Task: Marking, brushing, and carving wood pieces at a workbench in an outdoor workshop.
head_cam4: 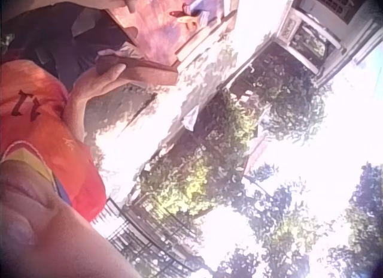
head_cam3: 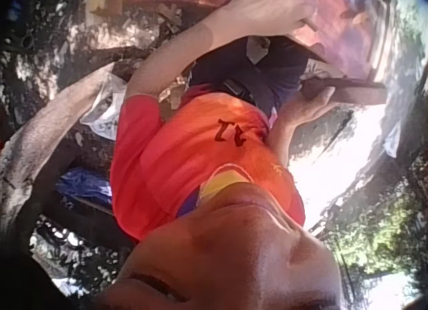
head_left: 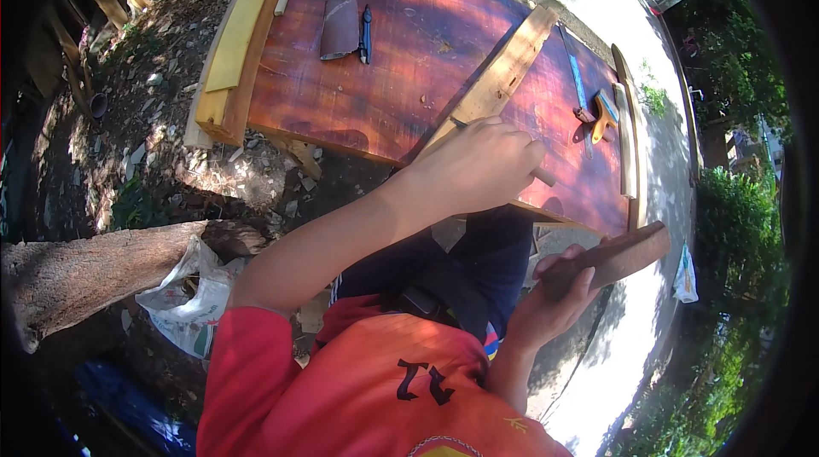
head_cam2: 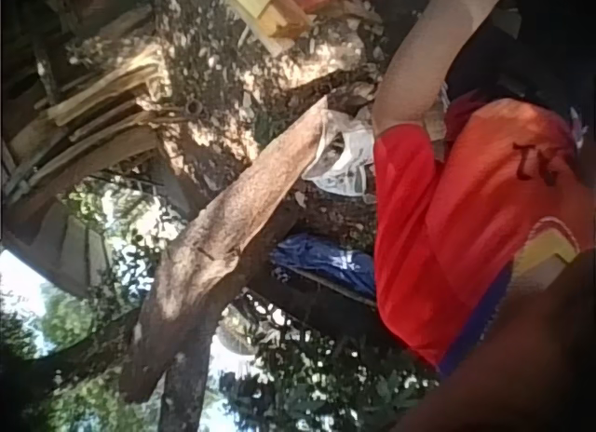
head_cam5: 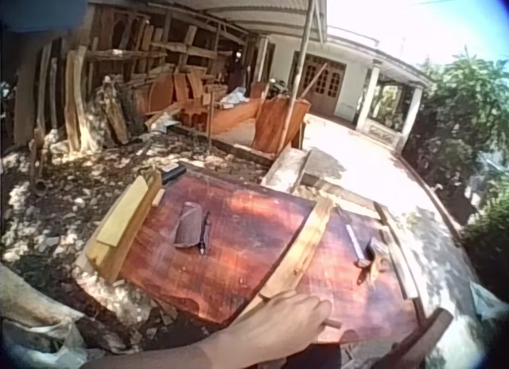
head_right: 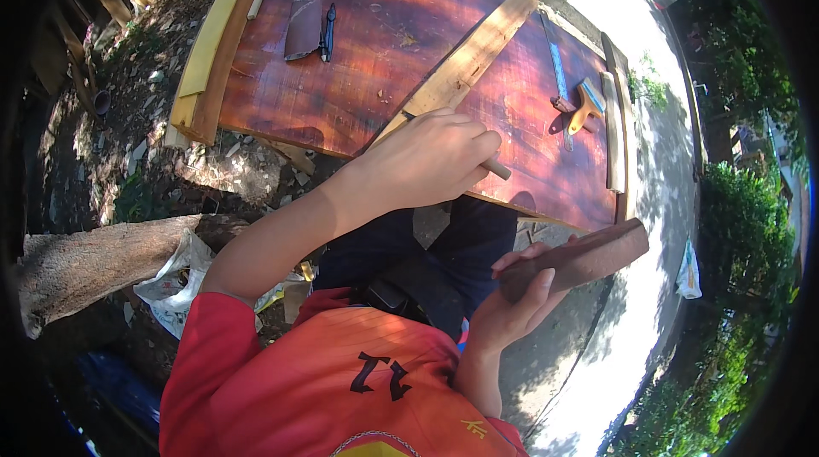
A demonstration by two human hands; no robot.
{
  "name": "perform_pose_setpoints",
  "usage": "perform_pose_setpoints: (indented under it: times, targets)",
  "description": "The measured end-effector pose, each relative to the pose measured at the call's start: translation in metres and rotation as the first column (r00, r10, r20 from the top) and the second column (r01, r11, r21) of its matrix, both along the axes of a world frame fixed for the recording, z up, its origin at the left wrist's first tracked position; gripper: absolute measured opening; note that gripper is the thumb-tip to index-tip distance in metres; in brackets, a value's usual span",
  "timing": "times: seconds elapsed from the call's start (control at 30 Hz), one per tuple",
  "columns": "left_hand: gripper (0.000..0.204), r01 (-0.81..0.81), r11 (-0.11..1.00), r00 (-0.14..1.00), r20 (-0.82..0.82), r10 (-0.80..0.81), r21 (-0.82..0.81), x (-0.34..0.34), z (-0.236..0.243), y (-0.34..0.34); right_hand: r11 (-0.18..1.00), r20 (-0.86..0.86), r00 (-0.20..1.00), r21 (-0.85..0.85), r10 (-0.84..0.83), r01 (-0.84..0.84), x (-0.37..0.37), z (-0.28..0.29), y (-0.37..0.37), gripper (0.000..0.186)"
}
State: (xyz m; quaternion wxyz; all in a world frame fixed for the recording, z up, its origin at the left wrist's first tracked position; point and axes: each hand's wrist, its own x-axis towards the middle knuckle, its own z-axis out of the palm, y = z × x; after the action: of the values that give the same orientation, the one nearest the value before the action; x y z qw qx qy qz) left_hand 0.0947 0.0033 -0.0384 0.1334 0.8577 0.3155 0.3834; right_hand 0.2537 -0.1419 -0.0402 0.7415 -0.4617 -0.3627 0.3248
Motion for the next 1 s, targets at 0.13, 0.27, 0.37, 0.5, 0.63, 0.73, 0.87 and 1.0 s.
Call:
perform_pose_setpoints:
  times: [0.13, 0.27, 0.37, 0.5, 0.63, 0.73, 0.87, 1.0]
  targets:
    - [0.011, -0.015, 0.997, 1.0, -0.026, 0.013, -0.076, 0.002, 0.0, -0.001, 0.847, 0.082, 0.89, -0.358, 0.448, -0.393, -0.024, -0.018, -0.011, 0.059]
    - [0.011, 0.014, 0.999, 1.0, 0.023, -0.013, -0.05, -0.001, -0.001, 0.0, 0.992, 0.165, 0.98, -0.074, 0.112, -0.101, 0.002, -0.01, -0.002, 0.058]
    - [0.011, 0.022, 0.999, 1.0, 0.002, -0.022, -0.034, -0.002, 0.002, 0.003, 0.98, 0.158, 0.975, -0.145, 0.157, -0.134, -0.009, -0.008, 0.003, 0.057]
    - [0.011, -0.012, 0.997, 0.999, -0.04, 0.009, -0.078, -0.008, 0.001, 0.008, 0.894, 0.203, 0.895, -0.305, 0.397, -0.327, -0.014, -0.01, 0.001, 0.055]
    - [0.012, 0.017, 0.998, 0.999, -0.031, -0.019, -0.057, 0.002, 0.01, 0.012, 0.999, 0.03, 0.998, -0.011, 0.048, -0.048, -0.007, -0.006, 0.013, 0.055]
    - [0.013, 0.0, 0.997, 1.0, -0.023, -0.001, -0.081, -0.006, 0.005, 0.009, 0.889, 0.049, 0.907, -0.228, 0.419, -0.398, -0.019, -0.019, 0.006, 0.049]
    - [0.015, 0.051, 0.997, 0.998, -0.022, -0.052, -0.059, -0.01, 0.011, 0.006, 0.915, 0.176, 0.903, -0.179, 0.392, -0.362, 0.005, -0.009, 0.004, 0.044]
    - [0.015, 0.036, 0.988, 0.998, -0.046, -0.044, -0.152, -0.004, 0.019, 0.001, 0.974, -0.139, 0.981, 0.199, 0.135, -0.105, -0.01, -0.013, 0.013, 0.047]
